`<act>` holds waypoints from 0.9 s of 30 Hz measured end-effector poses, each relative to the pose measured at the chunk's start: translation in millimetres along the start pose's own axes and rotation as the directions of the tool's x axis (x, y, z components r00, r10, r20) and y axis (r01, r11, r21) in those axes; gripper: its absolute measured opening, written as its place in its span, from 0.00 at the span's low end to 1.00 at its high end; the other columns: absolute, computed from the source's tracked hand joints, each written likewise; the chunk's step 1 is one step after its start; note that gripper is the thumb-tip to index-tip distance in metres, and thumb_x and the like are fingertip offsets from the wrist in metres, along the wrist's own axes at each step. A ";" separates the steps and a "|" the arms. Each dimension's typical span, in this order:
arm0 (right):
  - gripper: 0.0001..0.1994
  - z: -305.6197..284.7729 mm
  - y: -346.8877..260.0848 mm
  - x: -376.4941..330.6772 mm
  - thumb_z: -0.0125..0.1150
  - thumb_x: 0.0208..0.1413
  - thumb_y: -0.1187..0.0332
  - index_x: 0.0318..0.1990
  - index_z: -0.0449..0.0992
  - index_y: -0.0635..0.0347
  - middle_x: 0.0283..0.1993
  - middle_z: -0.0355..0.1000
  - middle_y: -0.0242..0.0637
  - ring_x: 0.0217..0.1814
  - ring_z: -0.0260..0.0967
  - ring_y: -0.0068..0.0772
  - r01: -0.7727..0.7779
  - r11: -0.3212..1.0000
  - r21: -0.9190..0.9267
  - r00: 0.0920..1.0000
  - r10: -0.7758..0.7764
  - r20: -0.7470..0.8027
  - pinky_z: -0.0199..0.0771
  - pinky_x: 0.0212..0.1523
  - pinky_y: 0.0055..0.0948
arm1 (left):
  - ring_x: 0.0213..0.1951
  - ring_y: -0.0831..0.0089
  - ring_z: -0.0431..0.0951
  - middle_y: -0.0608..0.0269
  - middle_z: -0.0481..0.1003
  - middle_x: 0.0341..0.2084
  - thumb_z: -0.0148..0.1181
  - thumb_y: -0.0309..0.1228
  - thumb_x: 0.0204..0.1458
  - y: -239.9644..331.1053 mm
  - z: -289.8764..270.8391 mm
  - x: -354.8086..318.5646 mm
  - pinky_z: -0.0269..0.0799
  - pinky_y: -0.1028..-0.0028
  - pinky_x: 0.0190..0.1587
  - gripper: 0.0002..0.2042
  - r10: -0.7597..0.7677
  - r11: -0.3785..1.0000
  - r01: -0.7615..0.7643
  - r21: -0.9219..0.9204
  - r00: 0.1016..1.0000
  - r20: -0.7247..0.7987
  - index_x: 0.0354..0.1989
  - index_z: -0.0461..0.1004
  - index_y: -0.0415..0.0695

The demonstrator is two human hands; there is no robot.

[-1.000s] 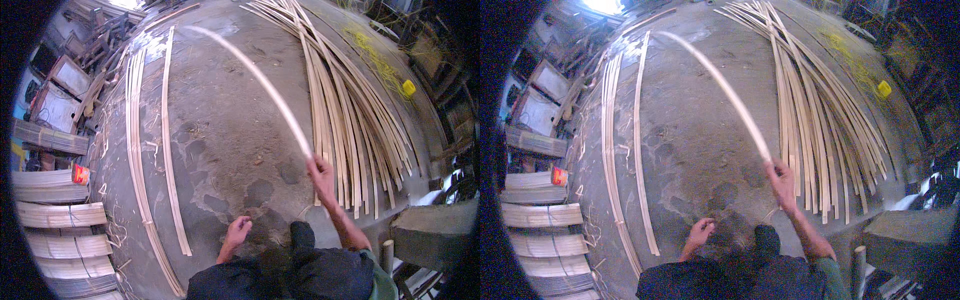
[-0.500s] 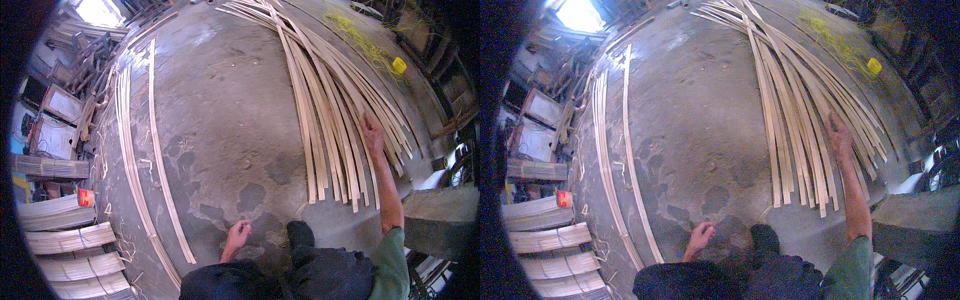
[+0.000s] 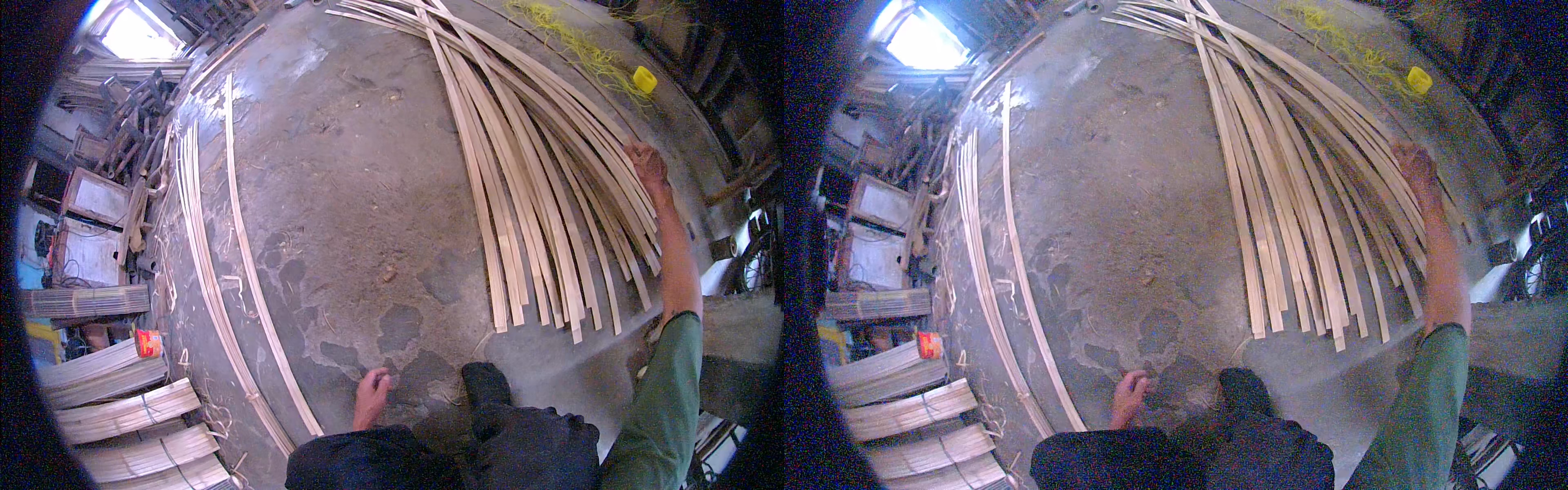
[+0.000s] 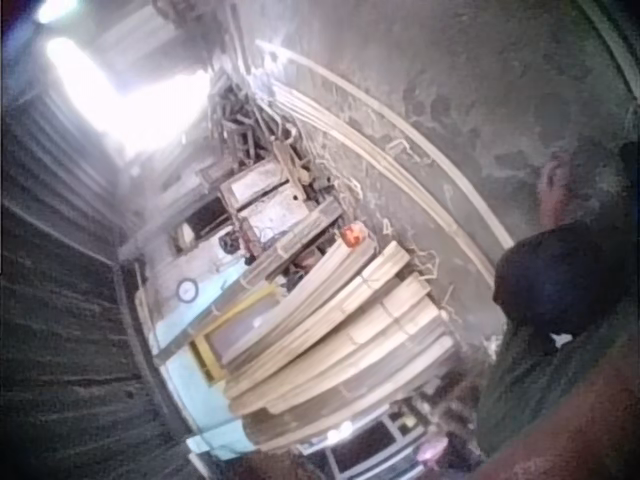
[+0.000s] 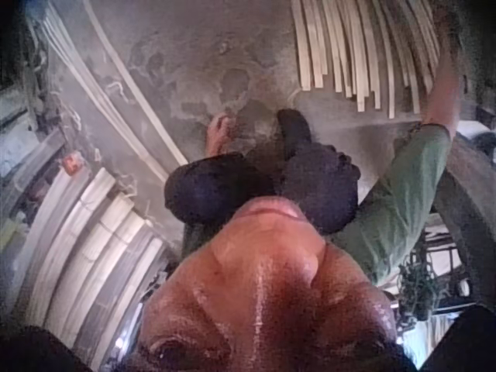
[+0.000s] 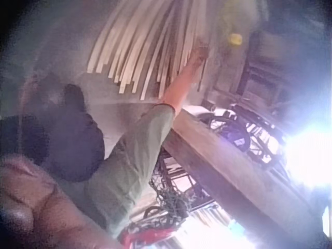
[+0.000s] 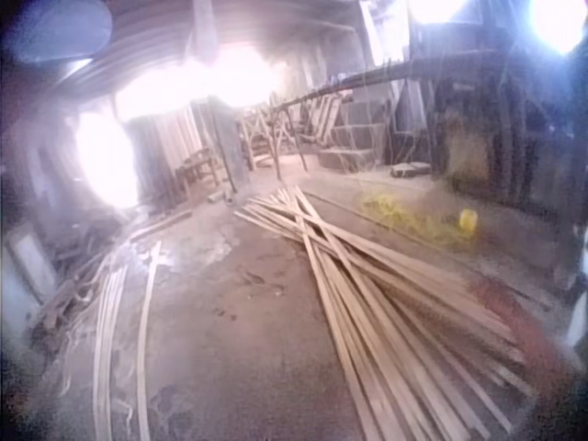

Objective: The person sits on the floor and repeatedly picks up thin wooden strips, aligns them, and places them into a growing stack. The person also unties a bundle of strips and adds them to the pile.

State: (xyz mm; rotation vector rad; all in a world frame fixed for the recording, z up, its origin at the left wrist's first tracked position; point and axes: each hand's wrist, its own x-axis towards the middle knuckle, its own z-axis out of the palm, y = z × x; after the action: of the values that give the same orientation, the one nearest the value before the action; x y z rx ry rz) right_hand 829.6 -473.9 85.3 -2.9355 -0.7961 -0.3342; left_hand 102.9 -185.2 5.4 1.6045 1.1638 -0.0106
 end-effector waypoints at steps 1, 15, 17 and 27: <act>0.19 3.1 15.3 7.9 0.50 0.60 0.52 0.46 0.77 0.56 0.44 0.75 0.53 0.45 0.73 0.54 -0.017 0.999 0.044 1.000 0.017 0.006 0.72 0.45 0.48 | 0.33 0.74 0.76 0.60 0.77 0.33 0.55 0.32 0.56 6.3 -5.3 -6.3 0.72 0.73 0.39 0.14 0.074 0.996 -0.071 0.057 0.996 -0.057 0.48 0.73 0.40; 0.26 94.6 0.1 -3.6 0.50 0.62 0.55 0.65 0.61 0.53 0.62 0.61 0.53 0.63 0.58 0.56 -0.037 0.989 -0.146 0.993 0.020 -0.116 0.60 0.61 0.48 | 0.48 0.43 0.67 0.39 0.65 0.46 0.61 0.31 0.48 -141.7 -115.0 -18.0 0.63 0.53 0.51 0.22 0.527 0.591 0.268 0.761 0.586 -0.616 0.50 0.64 0.36; 0.25 106.4 -42.1 -21.1 0.49 0.63 0.56 0.65 0.61 0.54 0.61 0.61 0.53 0.62 0.58 0.56 0.068 0.997 -0.021 0.998 -0.068 0.015 0.60 0.60 0.47 | 0.47 0.44 0.67 0.41 0.66 0.43 0.62 0.31 0.46 -147.1 -130.4 -12.9 0.64 0.52 0.51 0.23 0.465 0.645 0.262 0.718 0.611 -0.641 0.50 0.64 0.36; 0.17 62.3 -280.9 -158.6 0.59 0.56 0.70 0.53 0.72 0.61 0.52 0.64 0.50 0.53 0.65 0.50 0.471 0.734 0.489 0.852 -0.522 -0.037 0.68 0.52 0.38 | 0.38 0.56 0.72 0.51 0.71 0.34 0.61 0.31 0.44 -173.3 -154.3 -10.6 0.69 0.60 0.42 0.16 -0.008 0.942 0.235 0.239 0.729 -0.685 0.40 0.69 0.37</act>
State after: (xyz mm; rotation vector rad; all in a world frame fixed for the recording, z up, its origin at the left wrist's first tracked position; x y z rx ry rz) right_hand 565.4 -301.1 -5.8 -2.2448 -1.4471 0.0033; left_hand -100.8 -91.3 -55.0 1.8703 1.9182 0.3550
